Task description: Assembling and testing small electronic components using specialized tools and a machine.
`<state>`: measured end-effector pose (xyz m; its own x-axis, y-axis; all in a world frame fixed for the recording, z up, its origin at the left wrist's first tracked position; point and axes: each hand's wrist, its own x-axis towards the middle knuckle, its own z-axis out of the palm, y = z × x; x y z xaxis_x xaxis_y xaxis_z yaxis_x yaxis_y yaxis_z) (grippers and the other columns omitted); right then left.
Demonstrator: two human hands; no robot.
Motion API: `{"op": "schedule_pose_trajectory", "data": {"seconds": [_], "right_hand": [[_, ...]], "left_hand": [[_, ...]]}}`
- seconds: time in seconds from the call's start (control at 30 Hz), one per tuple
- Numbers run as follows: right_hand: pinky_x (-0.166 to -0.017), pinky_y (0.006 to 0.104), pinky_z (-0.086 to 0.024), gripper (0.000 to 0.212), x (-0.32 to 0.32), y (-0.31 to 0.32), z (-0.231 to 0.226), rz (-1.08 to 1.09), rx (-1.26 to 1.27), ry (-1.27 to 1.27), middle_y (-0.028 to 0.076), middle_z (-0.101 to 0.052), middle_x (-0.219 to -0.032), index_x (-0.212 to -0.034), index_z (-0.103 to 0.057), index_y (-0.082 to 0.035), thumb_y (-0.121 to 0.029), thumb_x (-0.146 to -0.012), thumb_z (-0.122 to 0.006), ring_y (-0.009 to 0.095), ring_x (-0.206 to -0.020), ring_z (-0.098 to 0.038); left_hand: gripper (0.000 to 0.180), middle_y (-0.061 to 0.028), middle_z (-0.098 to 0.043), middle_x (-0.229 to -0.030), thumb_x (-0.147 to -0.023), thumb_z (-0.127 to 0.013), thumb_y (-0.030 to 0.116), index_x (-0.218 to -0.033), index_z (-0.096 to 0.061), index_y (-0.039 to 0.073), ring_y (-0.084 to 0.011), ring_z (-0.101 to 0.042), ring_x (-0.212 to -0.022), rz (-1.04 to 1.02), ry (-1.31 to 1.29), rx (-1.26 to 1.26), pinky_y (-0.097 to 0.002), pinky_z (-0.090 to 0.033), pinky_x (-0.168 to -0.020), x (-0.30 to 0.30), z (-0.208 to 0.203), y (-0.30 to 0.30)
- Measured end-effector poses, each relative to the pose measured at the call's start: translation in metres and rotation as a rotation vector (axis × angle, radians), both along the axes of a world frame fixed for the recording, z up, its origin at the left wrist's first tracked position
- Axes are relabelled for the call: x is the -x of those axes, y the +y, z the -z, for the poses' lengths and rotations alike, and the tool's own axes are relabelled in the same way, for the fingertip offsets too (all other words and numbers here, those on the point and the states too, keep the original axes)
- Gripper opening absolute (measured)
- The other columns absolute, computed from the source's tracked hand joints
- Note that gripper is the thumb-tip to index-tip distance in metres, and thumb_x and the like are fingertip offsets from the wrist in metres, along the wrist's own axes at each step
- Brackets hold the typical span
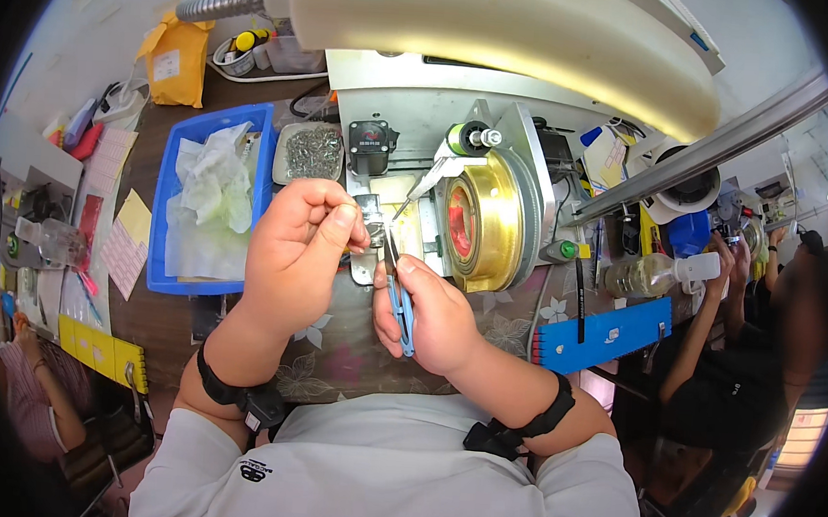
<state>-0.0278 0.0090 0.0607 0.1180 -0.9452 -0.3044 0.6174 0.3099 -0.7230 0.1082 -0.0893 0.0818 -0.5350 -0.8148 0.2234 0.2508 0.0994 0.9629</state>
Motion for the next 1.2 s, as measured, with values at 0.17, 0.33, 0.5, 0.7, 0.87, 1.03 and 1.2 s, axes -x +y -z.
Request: {"op": "schedule_pose_trajectory", "data": {"seconds": [0.17,0.33,0.5,0.7,0.87,1.03,1.2], "right_hand": [[-0.044,0.0285,-0.036,0.034,-0.001,-0.001,-0.004,0.023,-0.001,0.014,0.009,-0.047,-0.056,-0.097,-0.048,-0.005,-0.032,-0.101,-0.028,0.019,-0.042,-0.041],[-0.043,0.0286,-0.037,0.034,-0.002,-0.002,-0.003,0.040,-0.014,-0.025,0.010,-0.046,-0.055,-0.097,-0.048,-0.005,-0.033,-0.101,-0.028,0.019,-0.042,-0.041],[-0.040,0.0287,-0.036,0.036,-0.002,-0.002,-0.003,0.034,-0.019,0.022,0.009,-0.045,-0.053,-0.098,-0.048,-0.007,-0.033,-0.101,-0.025,0.019,-0.039,-0.039],[-0.043,0.0291,-0.037,0.034,-0.001,-0.002,-0.001,0.030,0.002,-0.020,0.010,-0.046,-0.055,-0.097,-0.048,-0.005,-0.033,-0.101,-0.029,0.019,-0.042,-0.042],[-0.043,0.0297,-0.037,0.034,-0.004,0.000,-0.004,0.046,-0.014,-0.068,0.010,-0.046,-0.054,-0.096,-0.047,-0.006,-0.034,-0.101,-0.028,0.020,-0.042,-0.042],[-0.043,0.0303,-0.038,0.035,-0.003,-0.001,0.003,0.026,-0.018,-0.175,0.010,-0.046,-0.054,-0.096,-0.048,-0.006,-0.034,-0.101,-0.028,0.020,-0.042,-0.041],[-0.044,0.0302,-0.038,0.035,0.000,0.012,-0.006,-0.162,-0.047,0.009,0.010,-0.047,-0.055,-0.098,-0.048,-0.006,-0.034,-0.101,-0.028,0.019,-0.042,-0.041]], "left_hand": [[0.007,-0.0045,-0.058,-0.084,-0.096,-0.049,0.003,-0.102,-0.050,0.001,-0.0098,-0.056,-0.078,0.034,0.004,0.044,-0.0248,-0.048,-0.073,0.000,0.000,0.001],[0.006,-0.0046,-0.058,-0.085,-0.096,-0.048,0.001,-0.102,-0.050,0.001,-0.0100,-0.056,-0.077,0.019,-0.032,0.075,-0.0242,-0.047,-0.072,0.000,0.001,0.003],[0.006,-0.0048,-0.058,-0.085,-0.095,-0.049,0.001,-0.101,-0.050,0.001,-0.0098,-0.055,-0.077,0.025,-0.007,0.081,-0.0242,-0.047,-0.071,0.000,0.001,0.003],[0.006,-0.0046,-0.058,-0.085,-0.095,-0.049,0.002,-0.101,-0.050,0.000,-0.0092,-0.055,-0.077,0.020,-0.047,0.081,-0.0233,-0.046,-0.071,0.001,0.000,0.005],[0.005,-0.0055,-0.059,-0.078,-0.093,-0.054,0.004,-0.096,-0.053,0.000,-0.0097,-0.059,-0.067,0.014,0.004,0.097,-0.0250,-0.050,-0.062,0.002,-0.001,0.007],[0.004,-0.0051,-0.059,-0.077,-0.093,-0.053,0.004,-0.096,-0.052,0.000,-0.0097,-0.059,-0.065,0.036,-0.035,0.183,-0.0251,-0.049,-0.060,-0.001,0.001,0.006],[0.005,-0.0071,-0.059,-0.081,-0.093,-0.053,0.004,-0.097,-0.053,0.001,-0.0096,-0.059,-0.067,0.003,0.057,0.191,-0.0260,-0.048,-0.058,-0.006,-0.003,0.011]]}}
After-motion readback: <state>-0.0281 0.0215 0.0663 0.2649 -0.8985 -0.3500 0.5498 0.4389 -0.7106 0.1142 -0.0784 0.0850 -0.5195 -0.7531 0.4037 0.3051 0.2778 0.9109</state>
